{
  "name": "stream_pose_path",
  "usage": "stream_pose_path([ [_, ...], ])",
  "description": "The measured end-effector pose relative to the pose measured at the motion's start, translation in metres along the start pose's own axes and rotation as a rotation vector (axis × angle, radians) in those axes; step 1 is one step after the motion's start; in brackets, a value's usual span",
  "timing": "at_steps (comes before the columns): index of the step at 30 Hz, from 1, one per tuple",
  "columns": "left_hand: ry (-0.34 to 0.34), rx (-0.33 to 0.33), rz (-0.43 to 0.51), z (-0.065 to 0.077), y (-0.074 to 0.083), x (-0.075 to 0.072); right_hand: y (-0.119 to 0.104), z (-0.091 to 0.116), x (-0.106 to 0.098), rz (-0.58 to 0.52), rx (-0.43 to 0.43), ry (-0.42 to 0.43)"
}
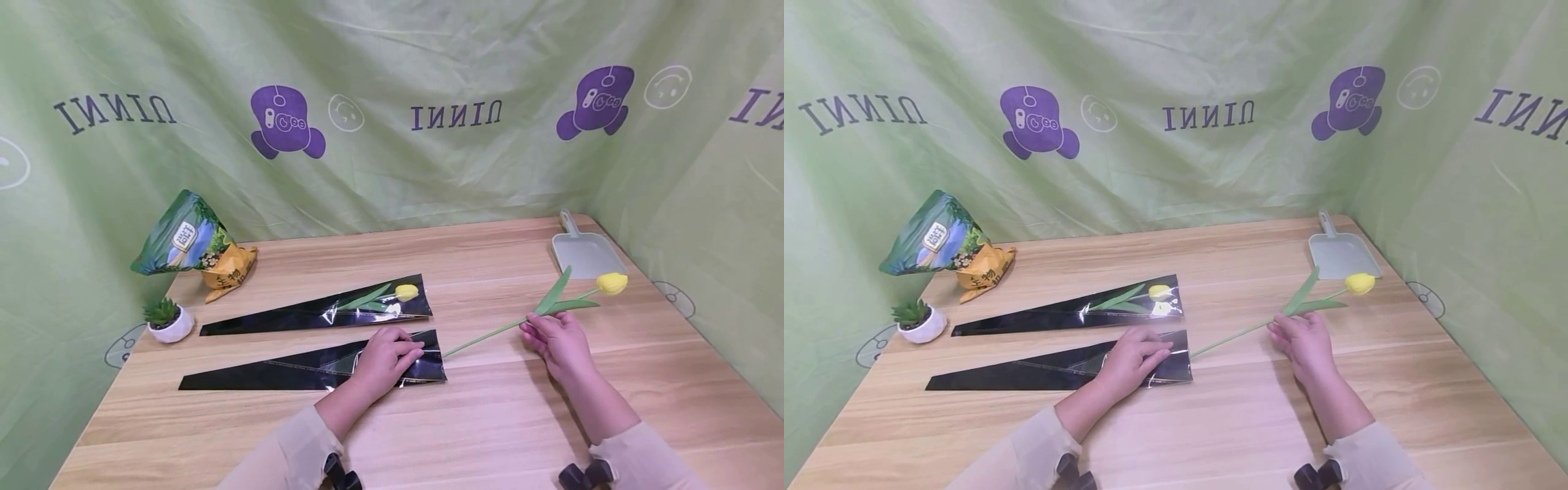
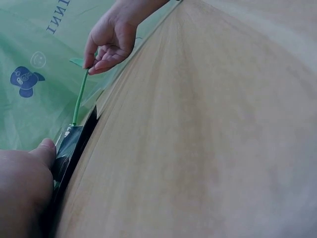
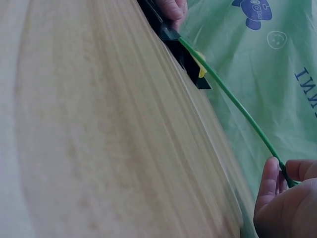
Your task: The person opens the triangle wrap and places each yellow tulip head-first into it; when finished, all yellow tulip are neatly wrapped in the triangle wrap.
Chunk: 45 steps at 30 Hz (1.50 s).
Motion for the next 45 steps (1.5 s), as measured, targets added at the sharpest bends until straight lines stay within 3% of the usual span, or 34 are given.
stream_pose_path([
  [26, 0.002, 0.032, 0.001, 0.0, -0.002, 0.001, 0.0, -0.002, 0.003, -0.015, 0.012, 0.022],
  [45, 0.011, 0.043, -0.042, -0.002, -0.001, 0.003, 0.023, 0.008, 0.031, 0.07, 0.013, -0.005],
])
Point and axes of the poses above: each hand's wrist, its own z-axis away from the middle knuckle, its own x-axis out of the palm, y = z × x, the point moved 5 cm from there along -z, towards the middle knuckle, and after that the axes turned 6 degrees about -x, right-handed, at the moved point
